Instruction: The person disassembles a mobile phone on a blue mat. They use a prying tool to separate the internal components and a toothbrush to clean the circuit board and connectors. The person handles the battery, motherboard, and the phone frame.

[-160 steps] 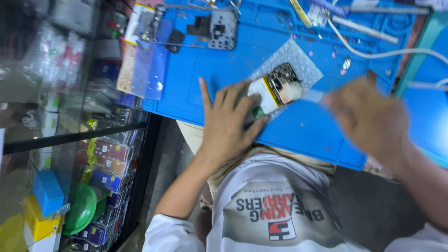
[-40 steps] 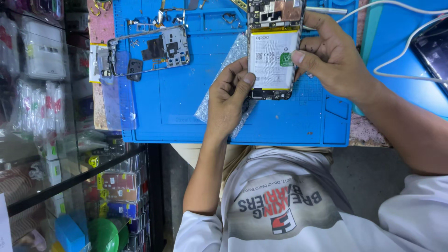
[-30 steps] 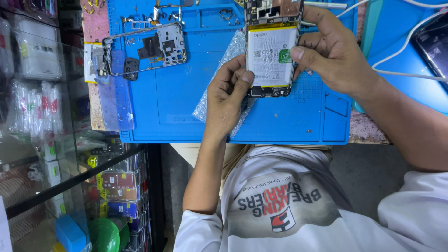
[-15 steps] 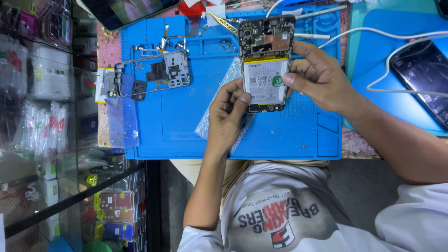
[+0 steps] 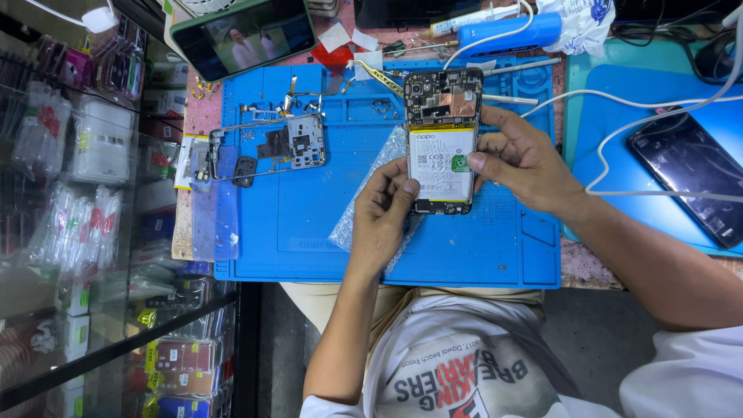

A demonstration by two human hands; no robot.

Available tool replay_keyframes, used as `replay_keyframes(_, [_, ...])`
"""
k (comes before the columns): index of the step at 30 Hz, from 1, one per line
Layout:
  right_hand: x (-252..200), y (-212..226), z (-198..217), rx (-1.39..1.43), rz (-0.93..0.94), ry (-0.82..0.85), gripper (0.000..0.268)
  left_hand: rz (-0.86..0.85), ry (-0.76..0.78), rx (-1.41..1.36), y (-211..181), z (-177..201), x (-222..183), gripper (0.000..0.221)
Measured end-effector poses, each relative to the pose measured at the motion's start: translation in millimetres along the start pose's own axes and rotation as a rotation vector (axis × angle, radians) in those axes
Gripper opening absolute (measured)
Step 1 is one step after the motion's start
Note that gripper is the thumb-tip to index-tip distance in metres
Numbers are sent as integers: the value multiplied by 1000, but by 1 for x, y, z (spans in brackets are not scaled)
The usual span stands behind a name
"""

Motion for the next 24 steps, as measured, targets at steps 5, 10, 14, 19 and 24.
replay_keyframes(5, [1, 1, -1, -8, 14, 8, 58, -15, 4, 12, 0, 0, -1, 35])
replay_keyframes(10, [-1, -2, -1, 25, -10, -10, 61, -31, 5, 25, 1, 0, 0, 34])
replay_keyframes(14, [0, -5, 0, 42, -13, -8, 62, -40, 3, 35, 0, -1, -1, 33])
replay_keyframes(19, [0, -3, 0, 32, -31, -14, 60, -34, -10, 22, -1, -2, 0, 33])
replay_keyframes(24, [0, -2, 0, 38, -21, -4, 60, -20, -21, 32, -3, -3, -1, 34])
Point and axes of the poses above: each hand's wrist, its own x-axis towards the middle knuckle, its own z-axis out of the back of the hand, y = z × x, the point moved 3 cm from there along x, towards the middle knuckle, and after that the axes turned 3 degrees about -x, right-handed, at the moved point
